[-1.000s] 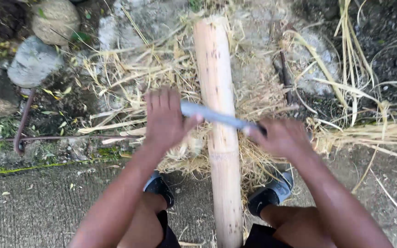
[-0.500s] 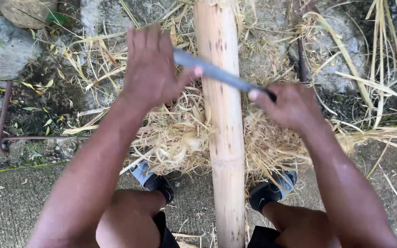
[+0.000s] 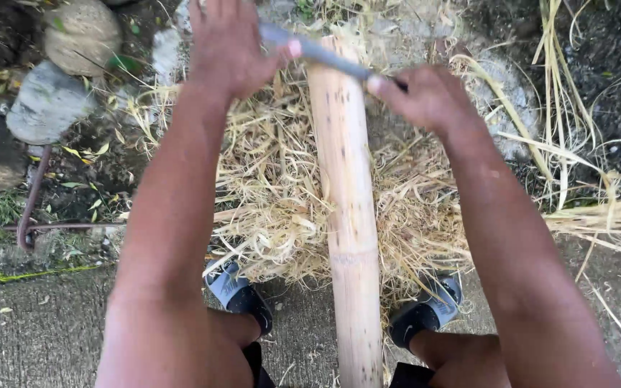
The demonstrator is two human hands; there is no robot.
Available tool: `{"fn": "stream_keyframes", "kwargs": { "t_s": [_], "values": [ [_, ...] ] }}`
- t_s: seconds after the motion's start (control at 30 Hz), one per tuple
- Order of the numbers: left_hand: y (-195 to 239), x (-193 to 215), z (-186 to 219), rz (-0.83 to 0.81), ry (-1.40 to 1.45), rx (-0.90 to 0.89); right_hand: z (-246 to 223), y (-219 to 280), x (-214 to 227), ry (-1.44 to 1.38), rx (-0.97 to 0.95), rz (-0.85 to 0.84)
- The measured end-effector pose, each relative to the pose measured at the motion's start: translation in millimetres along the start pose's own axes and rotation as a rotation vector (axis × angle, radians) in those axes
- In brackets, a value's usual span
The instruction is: Peeling or scraping the outer layer of a bamboo stalk using a machete.
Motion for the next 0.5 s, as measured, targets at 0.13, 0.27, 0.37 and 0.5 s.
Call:
{"fn": "stream_keyframes", "kwargs": {
  "t_s": [0.13, 0.27, 0.37, 0.5],
  "values": [
    [74.3, -22.6, 27.5, 0.047, -0.021, -0.166, 27.2, 63.6, -24.9, 0.101, -0.010, -0.193],
    [87.9, -45.7, 21.4, 0.050, 0.020, -0.156, 14.9, 80.1, -3.1, 0.216, 0.056, -0.109],
    [55.9, -39.7, 9.4, 0.038, 0.045, -0.122, 7.0, 48.4, 3.6, 0.275, -0.037, -0.226],
    [5.7, -26.8, -14.7, 0.116, 0.090, -0.109, -6.7, -8.5, 10.1, 0.178, -0.011, -0.105]
  ]
}}
Point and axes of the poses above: each hand's wrist, its own y-axis away from the middle knuckle, its own x-axis out of the back of the hand, z = x × y, the point moved 4 cm from there along -y, towards the middle knuckle, and after that the axes turned 12 degrees about z, right-handed, at the moved point
